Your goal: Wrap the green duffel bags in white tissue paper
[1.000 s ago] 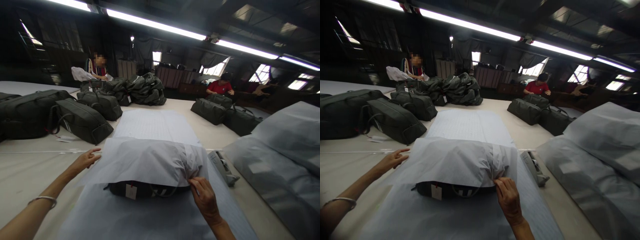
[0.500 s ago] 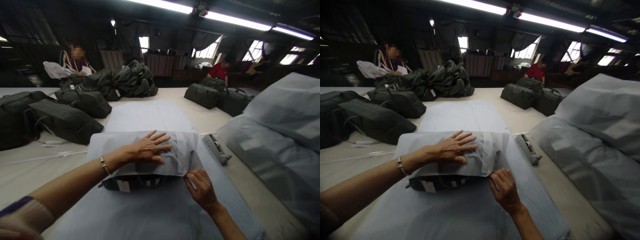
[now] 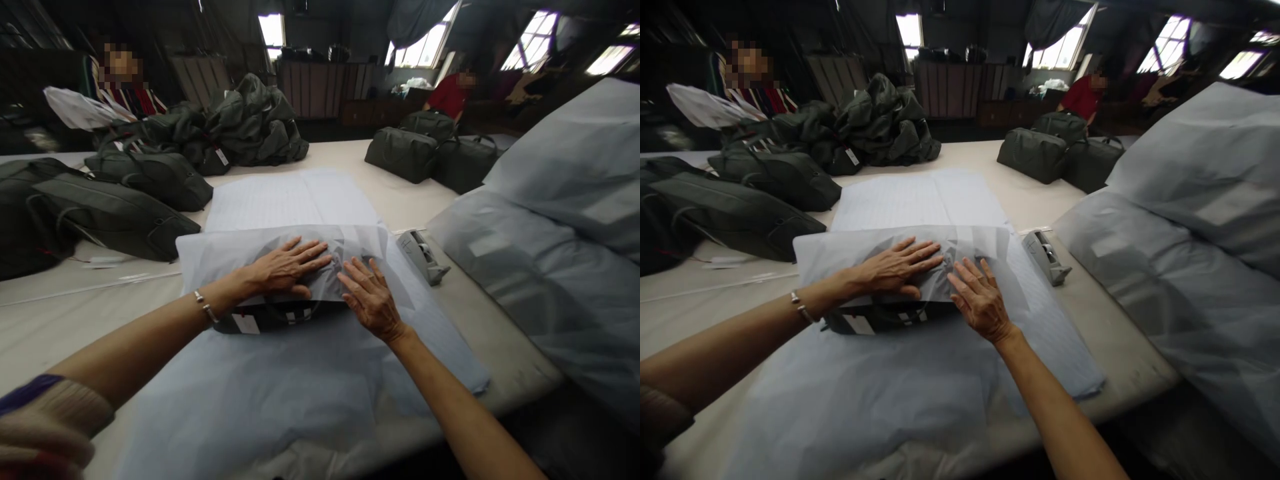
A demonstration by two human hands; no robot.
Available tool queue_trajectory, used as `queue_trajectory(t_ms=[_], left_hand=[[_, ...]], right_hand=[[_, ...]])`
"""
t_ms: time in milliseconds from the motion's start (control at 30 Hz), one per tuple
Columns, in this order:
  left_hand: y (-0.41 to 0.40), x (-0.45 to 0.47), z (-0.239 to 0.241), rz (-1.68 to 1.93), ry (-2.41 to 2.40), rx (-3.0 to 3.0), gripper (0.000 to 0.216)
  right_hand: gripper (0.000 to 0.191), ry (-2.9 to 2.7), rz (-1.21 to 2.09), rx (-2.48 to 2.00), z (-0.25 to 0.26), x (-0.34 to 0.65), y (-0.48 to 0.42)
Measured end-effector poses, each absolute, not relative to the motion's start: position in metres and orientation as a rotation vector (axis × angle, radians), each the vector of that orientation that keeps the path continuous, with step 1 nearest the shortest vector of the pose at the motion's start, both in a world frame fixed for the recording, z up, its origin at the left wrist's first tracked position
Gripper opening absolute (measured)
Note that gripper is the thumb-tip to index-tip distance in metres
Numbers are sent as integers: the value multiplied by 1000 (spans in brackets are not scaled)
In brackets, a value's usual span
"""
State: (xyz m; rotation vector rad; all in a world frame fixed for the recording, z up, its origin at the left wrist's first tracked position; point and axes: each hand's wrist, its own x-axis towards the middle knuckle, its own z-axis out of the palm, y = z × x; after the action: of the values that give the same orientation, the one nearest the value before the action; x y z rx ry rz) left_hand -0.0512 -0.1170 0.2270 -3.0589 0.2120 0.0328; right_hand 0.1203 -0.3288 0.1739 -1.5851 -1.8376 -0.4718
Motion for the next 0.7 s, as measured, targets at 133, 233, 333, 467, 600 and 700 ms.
queue_trajectory(t_ms=[133,233,333,467,600,700], left_hand=[[-117,-51,228,6,221,-3096,87],[-116,-51,226,-13,243,-3139,86],[-115,-51,224,-22,257,-3161,85],[-116,-49,221,-28,238,-3146,85],[-119,-46,220,43,186,-3072,88],[-122,-43,222,140,123,-2999,88]], right_hand=[[26,-1524,-297,-1657,168,112,-389],[16,-1003,121,-1889,123,91,-466],[40,113,471,-1876,54,58,-555],[63,537,639,-1753,-27,11,-634],[66,706,820,-1484,-88,-33,-632],[63,722,935,-1246,-118,-66,-605]])
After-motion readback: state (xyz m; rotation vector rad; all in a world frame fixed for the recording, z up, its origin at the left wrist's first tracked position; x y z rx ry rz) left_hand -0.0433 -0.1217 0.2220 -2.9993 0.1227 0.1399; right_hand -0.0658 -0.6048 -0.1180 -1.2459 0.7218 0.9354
